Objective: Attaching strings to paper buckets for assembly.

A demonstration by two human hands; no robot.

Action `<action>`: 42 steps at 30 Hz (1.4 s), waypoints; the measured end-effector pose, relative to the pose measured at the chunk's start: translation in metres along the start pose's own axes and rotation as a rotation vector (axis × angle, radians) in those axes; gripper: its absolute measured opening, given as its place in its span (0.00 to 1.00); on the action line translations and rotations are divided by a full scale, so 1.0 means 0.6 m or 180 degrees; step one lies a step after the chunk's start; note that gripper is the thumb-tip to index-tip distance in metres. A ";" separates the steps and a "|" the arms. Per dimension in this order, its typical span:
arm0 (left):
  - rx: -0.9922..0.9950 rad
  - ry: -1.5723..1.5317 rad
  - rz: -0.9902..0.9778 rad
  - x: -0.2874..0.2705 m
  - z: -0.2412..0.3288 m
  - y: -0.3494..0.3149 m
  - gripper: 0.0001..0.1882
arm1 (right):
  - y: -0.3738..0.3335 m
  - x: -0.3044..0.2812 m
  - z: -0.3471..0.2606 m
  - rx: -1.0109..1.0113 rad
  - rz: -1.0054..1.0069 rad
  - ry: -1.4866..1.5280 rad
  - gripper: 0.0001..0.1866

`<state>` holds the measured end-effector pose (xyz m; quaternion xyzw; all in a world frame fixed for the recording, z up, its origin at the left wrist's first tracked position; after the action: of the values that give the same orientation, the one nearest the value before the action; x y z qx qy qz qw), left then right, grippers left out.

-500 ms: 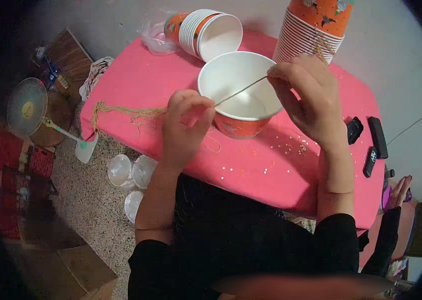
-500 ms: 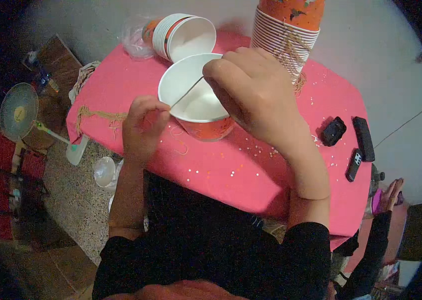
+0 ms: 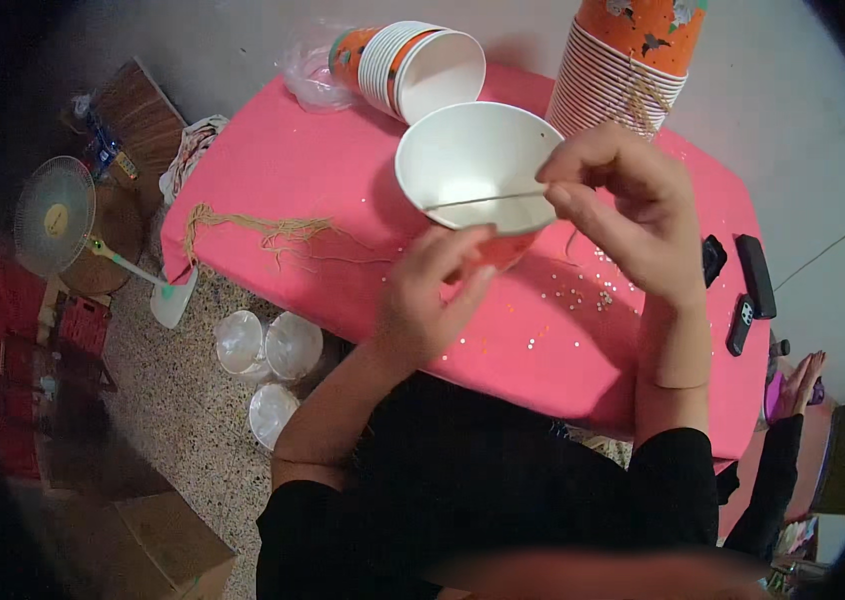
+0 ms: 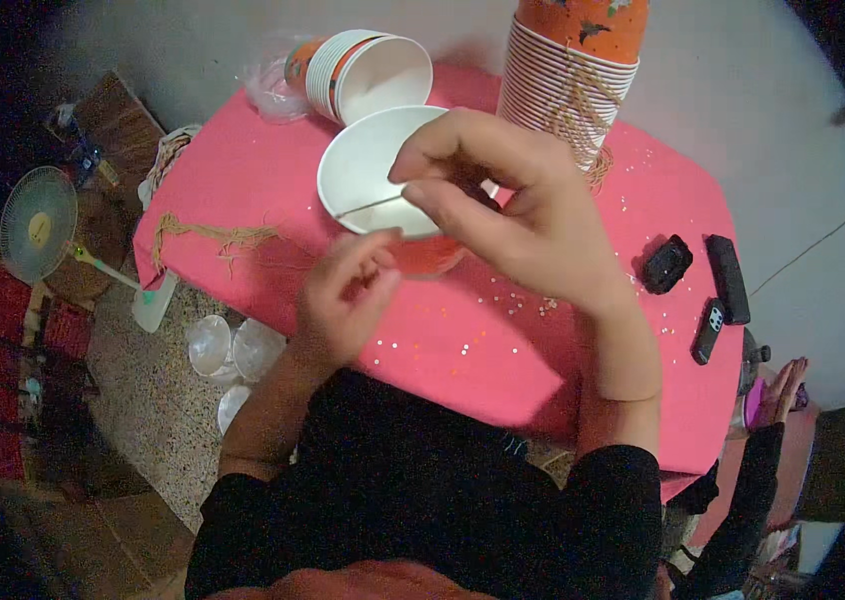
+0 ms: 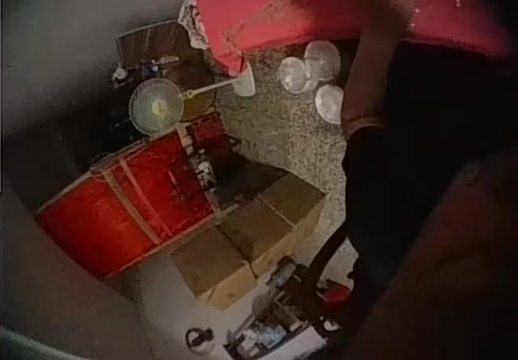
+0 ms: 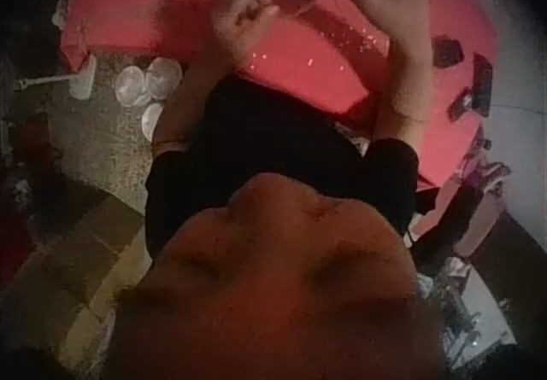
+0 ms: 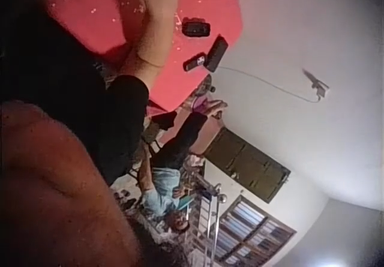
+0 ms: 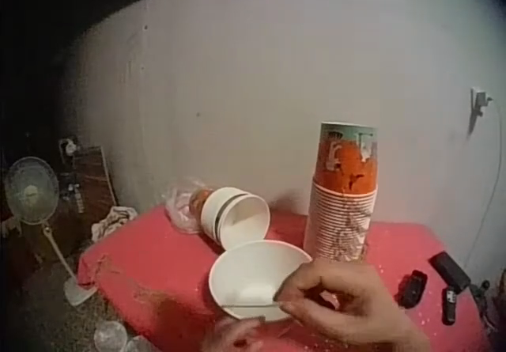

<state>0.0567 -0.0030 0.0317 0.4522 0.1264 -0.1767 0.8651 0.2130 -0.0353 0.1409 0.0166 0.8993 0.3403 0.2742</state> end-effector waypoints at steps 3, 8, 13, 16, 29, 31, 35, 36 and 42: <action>-0.0005 0.0004 0.0235 -0.027 -0.040 0.027 0.14 | -0.005 -0.014 0.014 0.0684 -0.0706 0.1989 0.05; -0.0876 -0.0295 0.0705 -0.088 -0.133 0.056 0.13 | -0.001 -0.011 0.010 0.0422 -0.0933 0.2527 0.06; -0.0508 -0.0393 0.1100 -0.109 -0.122 0.078 0.10 | -0.006 -0.013 0.018 0.0846 -0.1115 0.2586 0.06; -0.0426 0.0264 0.1054 -0.115 -0.076 0.063 0.06 | 0.000 -0.004 0.016 0.0851 -0.1112 0.2917 0.05; -0.1593 -0.2804 -0.0005 0.010 0.008 0.007 0.06 | 0.015 0.002 0.034 0.0467 -0.0479 0.2671 0.04; -0.1765 -0.2572 -0.0108 0.005 -0.005 0.001 0.08 | 0.021 -0.021 0.050 0.0518 -0.0169 0.2746 0.05; -0.1866 -0.2079 0.0154 -0.016 -0.013 -0.007 0.08 | 0.029 -0.042 0.075 0.0630 0.0074 0.2960 0.05; -0.1881 -0.1785 0.0224 -0.021 -0.016 -0.009 0.07 | 0.032 -0.037 0.079 0.0672 0.0008 0.2598 0.04; -0.1251 -0.0808 0.0348 -0.038 -0.004 0.006 0.07 | 0.026 -0.020 0.087 0.0299 0.0230 -0.0801 0.07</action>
<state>0.0373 0.0050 0.0416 0.2554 0.0240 -0.1570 0.9537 0.2470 0.0056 0.1243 0.1043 0.8716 0.3027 0.3713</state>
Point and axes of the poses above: each hand's wrist, its own y-axis towards the middle knuckle, its own x-axis out of the palm, z = x × y, the point moved 6 cm from there along y, towards the middle knuckle, and after that the axes turned 10 degrees about x, right-handed, at the moved point
